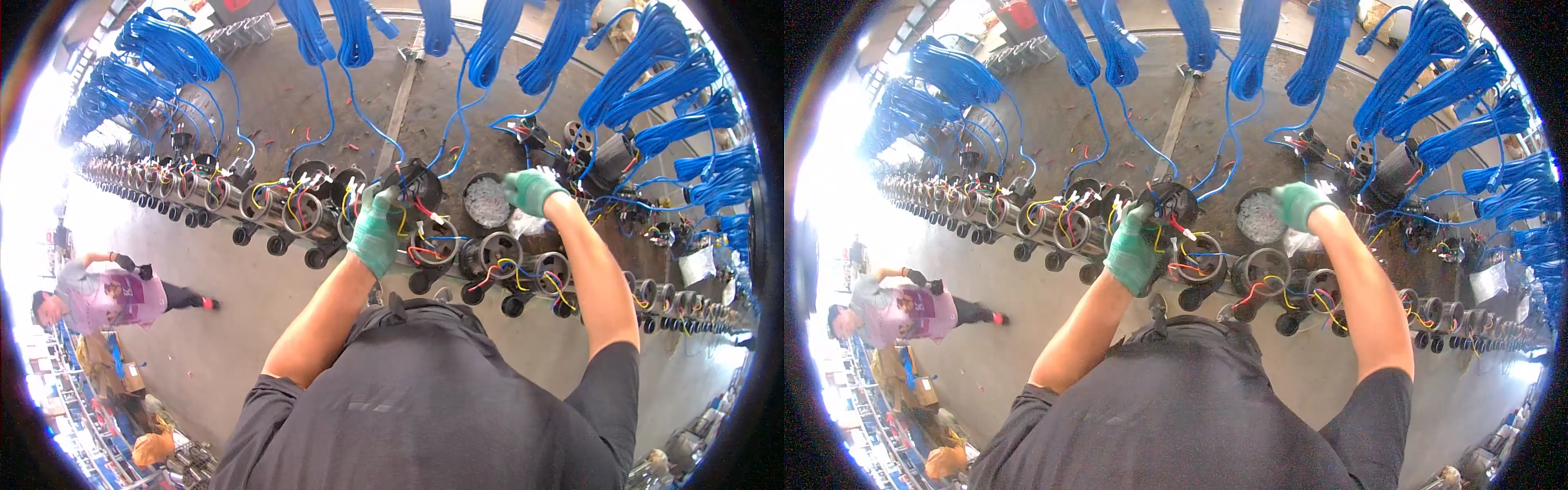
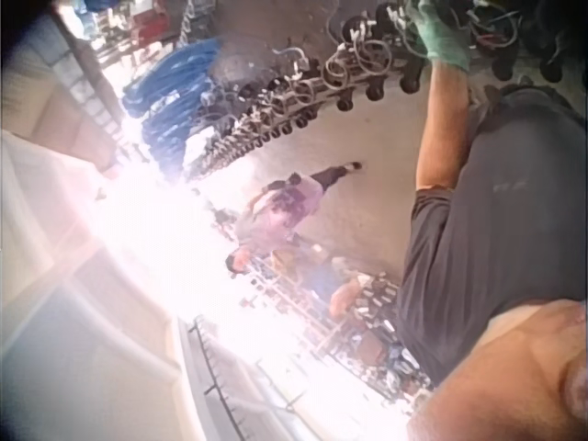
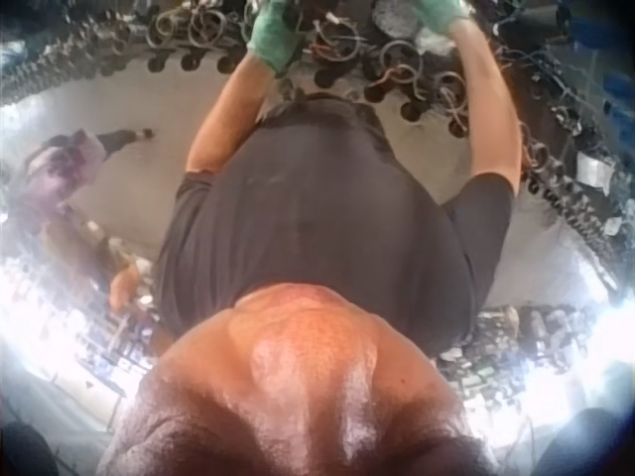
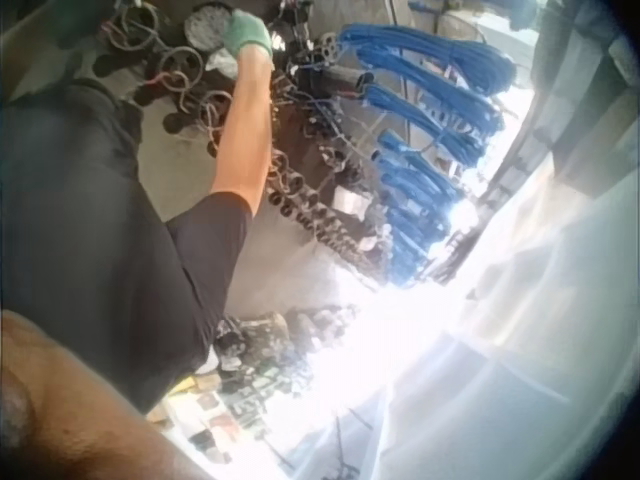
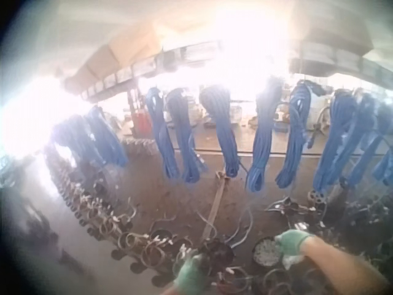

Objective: The person wires electronic components by threading wires through holes and connecting them to terminals on a row of identical devices. The person moves along the line, performing repetitive wiring and securing actions on each unit.

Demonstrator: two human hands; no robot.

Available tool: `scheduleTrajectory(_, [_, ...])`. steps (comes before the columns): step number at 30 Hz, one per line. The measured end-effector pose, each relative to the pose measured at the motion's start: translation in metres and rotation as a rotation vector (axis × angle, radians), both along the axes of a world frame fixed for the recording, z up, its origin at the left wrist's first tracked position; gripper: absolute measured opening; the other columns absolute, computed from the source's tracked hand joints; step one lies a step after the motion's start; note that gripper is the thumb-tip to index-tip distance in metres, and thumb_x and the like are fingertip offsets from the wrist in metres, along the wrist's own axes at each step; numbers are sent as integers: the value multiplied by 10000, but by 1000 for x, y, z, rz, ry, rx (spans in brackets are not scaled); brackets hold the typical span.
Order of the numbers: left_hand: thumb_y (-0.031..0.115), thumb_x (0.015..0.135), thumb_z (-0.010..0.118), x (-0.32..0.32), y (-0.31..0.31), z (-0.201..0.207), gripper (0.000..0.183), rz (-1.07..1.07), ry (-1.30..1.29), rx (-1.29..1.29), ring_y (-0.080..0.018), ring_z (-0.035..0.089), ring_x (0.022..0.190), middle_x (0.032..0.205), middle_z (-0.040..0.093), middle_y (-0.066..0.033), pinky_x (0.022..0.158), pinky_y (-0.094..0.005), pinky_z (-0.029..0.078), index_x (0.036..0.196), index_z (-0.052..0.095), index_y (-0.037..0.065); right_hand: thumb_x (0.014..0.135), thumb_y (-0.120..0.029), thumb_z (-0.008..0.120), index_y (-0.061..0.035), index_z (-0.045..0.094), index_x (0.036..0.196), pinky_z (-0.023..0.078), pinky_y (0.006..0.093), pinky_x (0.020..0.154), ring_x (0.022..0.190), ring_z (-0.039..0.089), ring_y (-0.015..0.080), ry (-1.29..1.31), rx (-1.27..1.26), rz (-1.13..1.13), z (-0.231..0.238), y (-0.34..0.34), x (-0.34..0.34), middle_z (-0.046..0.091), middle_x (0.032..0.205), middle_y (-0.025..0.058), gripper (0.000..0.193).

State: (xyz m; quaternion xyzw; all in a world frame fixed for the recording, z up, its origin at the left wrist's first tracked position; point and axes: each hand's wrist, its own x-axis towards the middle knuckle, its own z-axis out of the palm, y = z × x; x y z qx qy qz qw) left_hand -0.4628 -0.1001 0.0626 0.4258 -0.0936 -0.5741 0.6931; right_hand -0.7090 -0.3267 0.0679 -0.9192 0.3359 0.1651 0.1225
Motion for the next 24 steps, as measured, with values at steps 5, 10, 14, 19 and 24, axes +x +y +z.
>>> scheduleTrajectory(5, [301, 998, 695, -13, -5, -6, 337, -40, 125, 61, -253, 720, 998, 1132, 701, -79, 787, -468, 625, 1281, 536, 209, 930, -120, 703, -40, 742, 1107, 581, 431, 833, 910, 724, 368, -926, 179, 61, 65, 105, 30, 721, 1022, 183, 198])
scheduleTrajectory(10, [330, 1007, 676, -17, -6, -10, 356, -107, 241, -46, -270, 721, 996, 1128, 734, -113, 893, -441, 602, 1265, 622, 92, 907, -119, 736, -51, 734, 1092, 595, 427, 736, 820, 746, 369, -1072, 208, -256, 76, 186, 45, 743, 914, 174, 197])
scheduleTrajectory(14, [333, 996, 695, -20, 3, -1, 362, -160, 280, -21, -291, 719, 1012, 1138, 724, -126, 898, -474, 602, 1263, 597, 110, 883, -173, 815, -49, 739, 1095, 580, 438, 728, 863, 731, 370, -965, -17, -364, 47, 214, 61, 732, 1004, 182, 256])
scheduleTrajectory(19, [477, 995, 688, -18, 5, 5, 496, -162, 138, -40, -292, 719, 1032, 1135, 758, -127, 903, -451, 597, 1277, 684, 69, 877, -119, 793, -65, 718, 1077, 552, 445, 701, 836, 676, 360, -1050, -248, -289, 30, 218, 70, 647, 945, 132, 220])
scheduleTrajectory(24, [493, 984, 707, -12, 9, 2, 493, -213, 188, -11, -283, 709, 1041, 1154, 751, -108, 926, -438, 578, 1270, 689, 92, 873, -84, 783, -60, 723, 1056, 552, 436, 701, 849, 684, 345, -1135, -280, -304, 35, 220, 74, 639, 1030, 139, 194])
